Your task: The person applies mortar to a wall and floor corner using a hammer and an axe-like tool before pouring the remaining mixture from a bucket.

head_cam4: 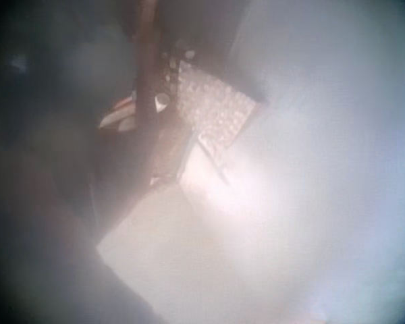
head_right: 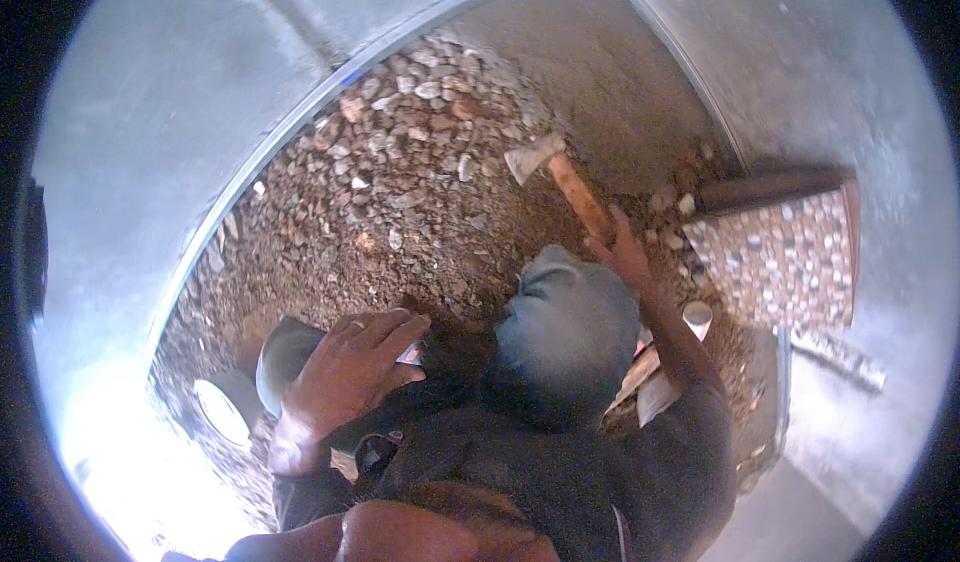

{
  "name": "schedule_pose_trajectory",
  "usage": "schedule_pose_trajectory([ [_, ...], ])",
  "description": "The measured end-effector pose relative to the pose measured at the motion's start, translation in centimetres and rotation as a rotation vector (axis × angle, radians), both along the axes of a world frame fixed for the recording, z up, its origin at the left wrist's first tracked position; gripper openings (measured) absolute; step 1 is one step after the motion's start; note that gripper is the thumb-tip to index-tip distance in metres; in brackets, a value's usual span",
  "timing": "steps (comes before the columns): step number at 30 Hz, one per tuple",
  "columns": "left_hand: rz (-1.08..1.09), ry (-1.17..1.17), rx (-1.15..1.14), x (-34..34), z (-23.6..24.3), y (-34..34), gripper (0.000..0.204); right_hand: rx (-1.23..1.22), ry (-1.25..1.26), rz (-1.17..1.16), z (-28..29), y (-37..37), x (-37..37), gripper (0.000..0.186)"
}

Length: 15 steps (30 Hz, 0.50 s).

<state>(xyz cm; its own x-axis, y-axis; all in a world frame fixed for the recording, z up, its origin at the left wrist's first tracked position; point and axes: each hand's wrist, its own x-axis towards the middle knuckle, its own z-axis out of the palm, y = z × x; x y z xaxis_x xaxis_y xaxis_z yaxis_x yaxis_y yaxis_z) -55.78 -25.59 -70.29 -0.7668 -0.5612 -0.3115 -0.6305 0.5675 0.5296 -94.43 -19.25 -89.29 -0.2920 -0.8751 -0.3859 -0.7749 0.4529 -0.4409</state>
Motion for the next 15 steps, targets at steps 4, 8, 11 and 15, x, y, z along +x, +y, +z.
schedule_pose_trajectory([
  [4,0.053,-0.071,-0.007,0.7,-0.5,0.2,0.053,-0.474,-0.181,0.098,6.4,-9.2,3.5,0.071],
  [8,0.024,0.023,-0.049,0.4,-0.6,0.0,0.054,-0.836,-0.422,0.047,3.1,-18.4,7.8,0.058],
  [11,0.065,0.025,-0.033,0.3,-0.1,0.4,0.053,-0.622,-0.172,0.183,-4.8,-17.4,8.4,0.056],
  [15,0.139,-0.045,-0.011,2.0,-1.3,0.8,0.052,-0.099,-0.017,0.341,-9.2,-15.7,7.7,0.059],
])
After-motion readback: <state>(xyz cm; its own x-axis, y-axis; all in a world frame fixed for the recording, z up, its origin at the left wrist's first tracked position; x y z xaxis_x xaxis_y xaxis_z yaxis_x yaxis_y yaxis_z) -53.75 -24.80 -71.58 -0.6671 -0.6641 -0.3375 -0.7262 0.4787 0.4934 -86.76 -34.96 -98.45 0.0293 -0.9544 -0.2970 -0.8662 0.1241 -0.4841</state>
